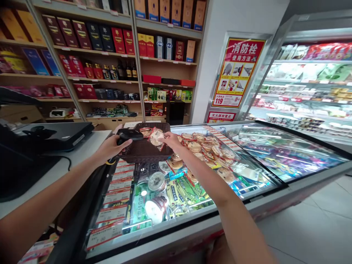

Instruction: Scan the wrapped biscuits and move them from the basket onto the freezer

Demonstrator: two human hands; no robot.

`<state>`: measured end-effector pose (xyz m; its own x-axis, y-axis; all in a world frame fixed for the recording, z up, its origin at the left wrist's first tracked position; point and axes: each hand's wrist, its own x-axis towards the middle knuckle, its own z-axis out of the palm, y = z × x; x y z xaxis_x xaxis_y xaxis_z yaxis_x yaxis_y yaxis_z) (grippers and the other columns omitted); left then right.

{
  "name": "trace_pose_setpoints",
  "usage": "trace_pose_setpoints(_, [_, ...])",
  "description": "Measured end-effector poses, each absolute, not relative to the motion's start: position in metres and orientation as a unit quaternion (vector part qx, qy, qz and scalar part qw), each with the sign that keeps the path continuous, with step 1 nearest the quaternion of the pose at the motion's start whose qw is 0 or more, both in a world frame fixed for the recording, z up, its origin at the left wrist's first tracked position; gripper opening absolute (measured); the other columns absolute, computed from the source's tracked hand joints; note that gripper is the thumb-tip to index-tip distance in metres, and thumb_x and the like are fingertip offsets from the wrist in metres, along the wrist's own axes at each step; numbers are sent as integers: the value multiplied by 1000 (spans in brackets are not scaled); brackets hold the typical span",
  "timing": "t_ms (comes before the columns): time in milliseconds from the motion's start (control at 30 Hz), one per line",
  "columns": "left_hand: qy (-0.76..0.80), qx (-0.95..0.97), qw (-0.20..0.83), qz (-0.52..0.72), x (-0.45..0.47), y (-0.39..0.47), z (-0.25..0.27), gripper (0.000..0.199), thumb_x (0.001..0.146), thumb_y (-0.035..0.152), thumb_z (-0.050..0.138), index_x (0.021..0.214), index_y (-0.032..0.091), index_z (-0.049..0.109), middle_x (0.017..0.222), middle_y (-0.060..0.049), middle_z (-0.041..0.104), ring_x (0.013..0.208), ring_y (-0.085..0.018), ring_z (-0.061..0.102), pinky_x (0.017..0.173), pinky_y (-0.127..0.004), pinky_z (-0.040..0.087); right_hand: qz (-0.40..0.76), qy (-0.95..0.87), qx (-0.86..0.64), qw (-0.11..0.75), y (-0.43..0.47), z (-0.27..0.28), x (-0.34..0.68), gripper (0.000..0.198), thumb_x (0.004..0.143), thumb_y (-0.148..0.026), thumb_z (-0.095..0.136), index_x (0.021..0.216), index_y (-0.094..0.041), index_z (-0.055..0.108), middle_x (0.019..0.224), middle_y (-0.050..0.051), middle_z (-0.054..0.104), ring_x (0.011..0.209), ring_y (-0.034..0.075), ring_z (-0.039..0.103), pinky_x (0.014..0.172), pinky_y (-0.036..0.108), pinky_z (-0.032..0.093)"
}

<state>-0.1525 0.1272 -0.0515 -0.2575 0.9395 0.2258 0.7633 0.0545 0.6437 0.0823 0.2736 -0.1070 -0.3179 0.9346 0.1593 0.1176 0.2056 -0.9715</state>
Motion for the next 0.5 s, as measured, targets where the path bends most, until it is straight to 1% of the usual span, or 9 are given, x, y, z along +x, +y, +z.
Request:
trace_pose_setpoints(67, [681, 636, 128, 340, -127, 130, -44, 54, 74, 74, 58, 80, 20, 60, 67, -3, 67, 57, -19, 65, 50, -26, 47, 485, -661, -384, 424, 261, -101, 117, 34, 63, -37, 81, 86, -20, 63, 78, 0, 65, 73, 15, 59, 64, 23, 45])
trace_pose_setpoints(200, [611, 725, 106, 300, -75, 139, -35, 52, 78, 70, 57, 89, 19, 64, 70, -2, 64, 59, -18, 63, 55, -27, 46, 486, -654, -351, 462, 244, -97, 170, 35, 70, -46, 76, 82, -19, 57, 78, 0, 62, 71, 13, 55, 63, 23, 42])
trace_pose_setpoints(267, [586, 757, 72, 278, -52, 144, -33, 50, 79, 67, 58, 91, 19, 67, 74, -4, 66, 68, -21, 63, 62, -29, 47, 463, -657, -344, 486, 239, -97, 190, 37, 71, -49, 74, 78, -20, 53, 74, -1, 57, 66, 11, 49, 60, 22, 39])
trace_pose_setpoints(367, [551, 790, 22, 269, -26, 153, -32, 49, 80, 64, 58, 92, 18, 69, 87, -8, 68, 85, -26, 64, 75, -32, 47, 442, -651, -354, 507, 234, -95, 215, 41, 71, -53, 73, 73, -21, 47, 67, -4, 48, 59, 9, 41, 55, 21, 34])
trace_pose_setpoints(433, [536, 804, 11, 255, -14, 157, -31, 49, 82, 63, 56, 93, 17, 70, 92, -10, 69, 89, -27, 63, 78, -33, 46, 449, -640, -366, 505, 231, -93, 229, 44, 71, -56, 73, 73, -21, 46, 64, -5, 44, 56, 9, 38, 51, 22, 31])
trace_pose_setpoints(500, [534, 811, 3, 238, -7, 159, -31, 51, 83, 64, 53, 91, 16, 70, 92, -11, 69, 88, -27, 63, 77, -33, 45, 449, -633, -376, 506, 229, -93, 239, 45, 70, -57, 74, 73, -22, 46, 61, -5, 42, 54, 9, 36, 50, 22, 28])
